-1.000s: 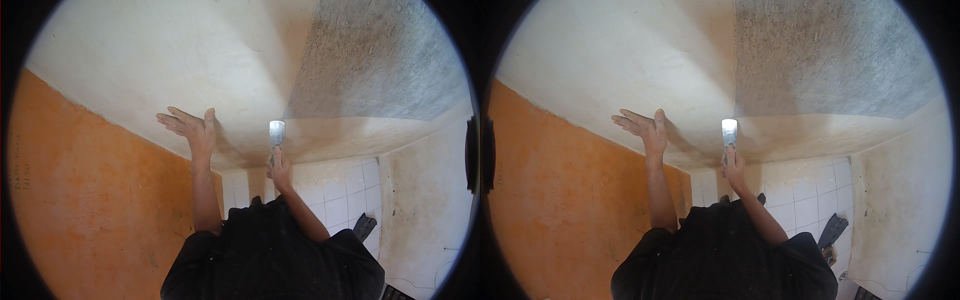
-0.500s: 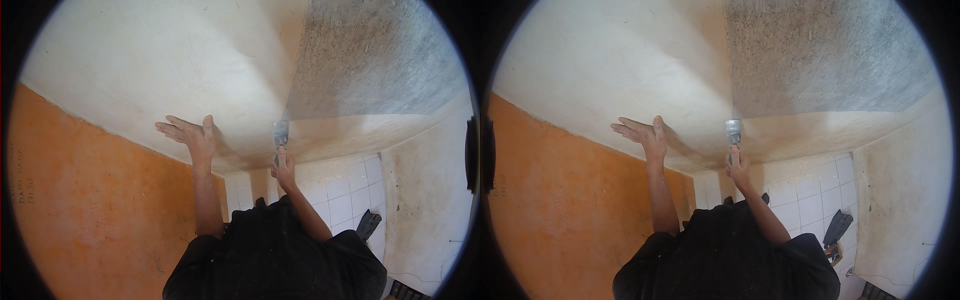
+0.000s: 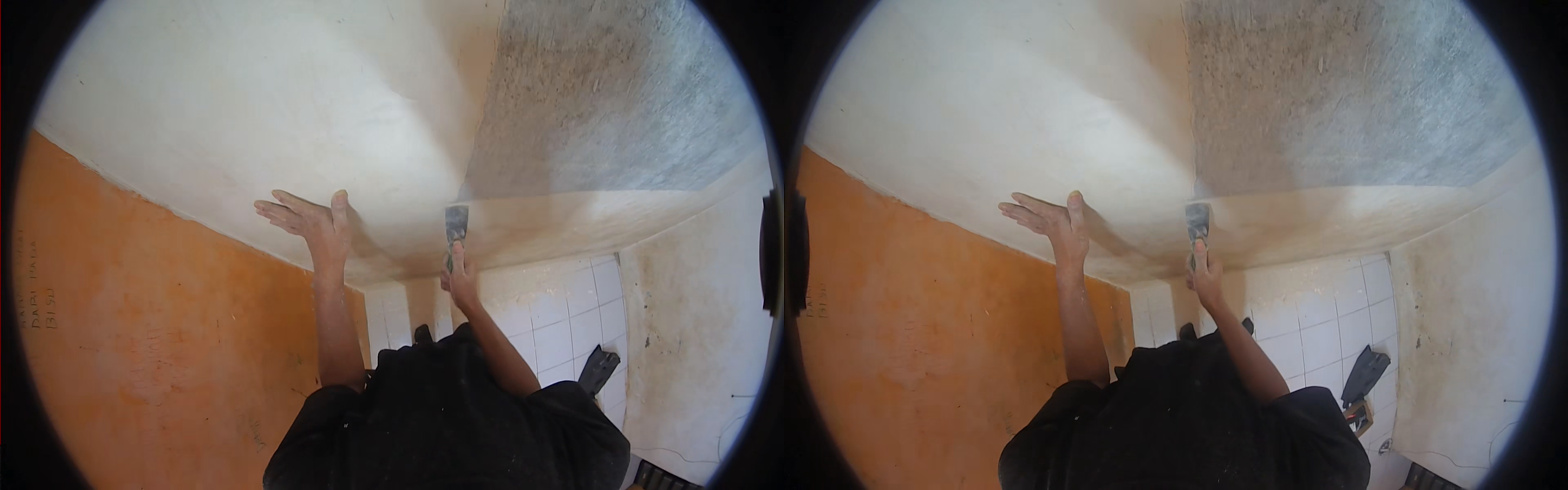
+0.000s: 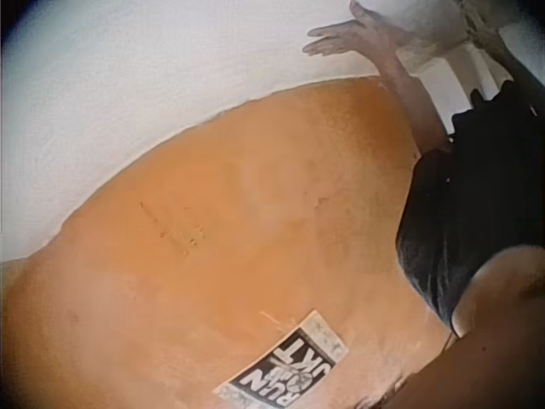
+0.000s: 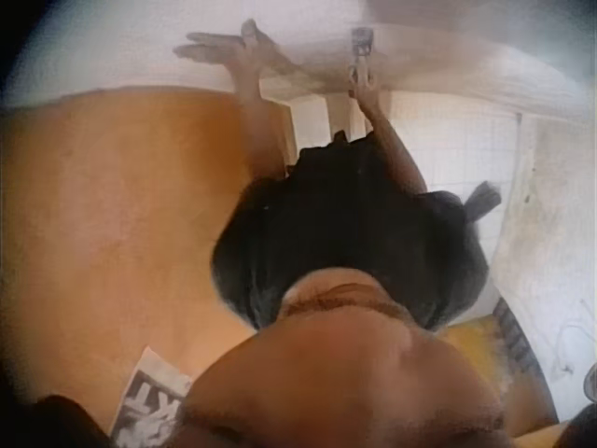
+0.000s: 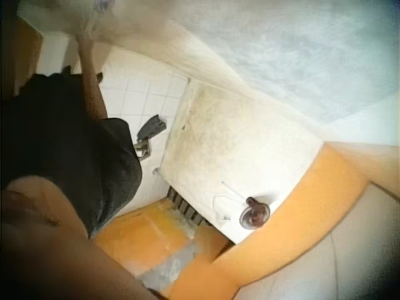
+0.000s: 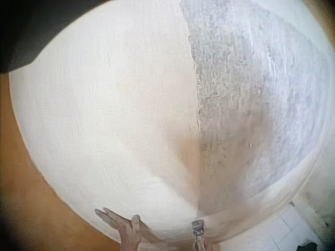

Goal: The person scrapes paint or plaster from a wall using a putty knife.

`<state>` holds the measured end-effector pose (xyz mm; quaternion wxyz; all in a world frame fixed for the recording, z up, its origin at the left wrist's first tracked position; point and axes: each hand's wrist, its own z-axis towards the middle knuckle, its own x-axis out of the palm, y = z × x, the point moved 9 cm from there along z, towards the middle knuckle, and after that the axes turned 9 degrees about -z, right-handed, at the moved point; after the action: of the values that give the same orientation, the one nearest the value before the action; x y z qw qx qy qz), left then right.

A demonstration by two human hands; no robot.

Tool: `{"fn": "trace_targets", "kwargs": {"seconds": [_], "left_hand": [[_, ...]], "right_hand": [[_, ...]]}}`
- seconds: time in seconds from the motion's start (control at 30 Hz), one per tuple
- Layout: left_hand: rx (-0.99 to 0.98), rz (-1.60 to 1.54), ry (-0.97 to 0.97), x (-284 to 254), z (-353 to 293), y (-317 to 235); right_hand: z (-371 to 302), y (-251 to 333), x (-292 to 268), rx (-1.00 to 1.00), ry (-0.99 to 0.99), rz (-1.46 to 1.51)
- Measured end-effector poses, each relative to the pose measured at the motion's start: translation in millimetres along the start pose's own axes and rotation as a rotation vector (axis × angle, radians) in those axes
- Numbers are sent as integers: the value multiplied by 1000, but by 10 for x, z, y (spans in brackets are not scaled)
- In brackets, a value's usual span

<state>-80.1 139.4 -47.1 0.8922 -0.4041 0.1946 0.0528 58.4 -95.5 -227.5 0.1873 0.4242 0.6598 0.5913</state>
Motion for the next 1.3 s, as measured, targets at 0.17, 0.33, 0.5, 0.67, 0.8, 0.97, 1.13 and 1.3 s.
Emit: {"fn": "trace_targets", "kwargs": {"seconds": [0.17, 0.33, 0.5, 0.67, 0.8, 0.97, 1.13, 1.3], "left_hand": [[57, 58, 0, -27, -17, -31], [10, 39, 4, -2, -13, -25], [26, 26, -8, -11, 6, -17], [10, 30, 8, 0, -5, -2], [35, 34, -5, -51, -41, -19], [33, 48, -22, 0, -5, -3], [44, 53, -21, -13, -5, -28], [59, 55, -16, -17, -28, -31]], "right_hand": [[-79, -25, -112, 36, -77, -46], [4, 120, -150, -23, -89, -52], [8, 275, -97, -68, -61, -103], [-30, 239, -14, -55, -69, -121], [-34, 121, -92, -42, -56, -108], [12, 185, -14, -63, -46, -100], [66, 207, -53, -108, -84, -138], [-67, 231, -45, -109, -69, -153]]}}
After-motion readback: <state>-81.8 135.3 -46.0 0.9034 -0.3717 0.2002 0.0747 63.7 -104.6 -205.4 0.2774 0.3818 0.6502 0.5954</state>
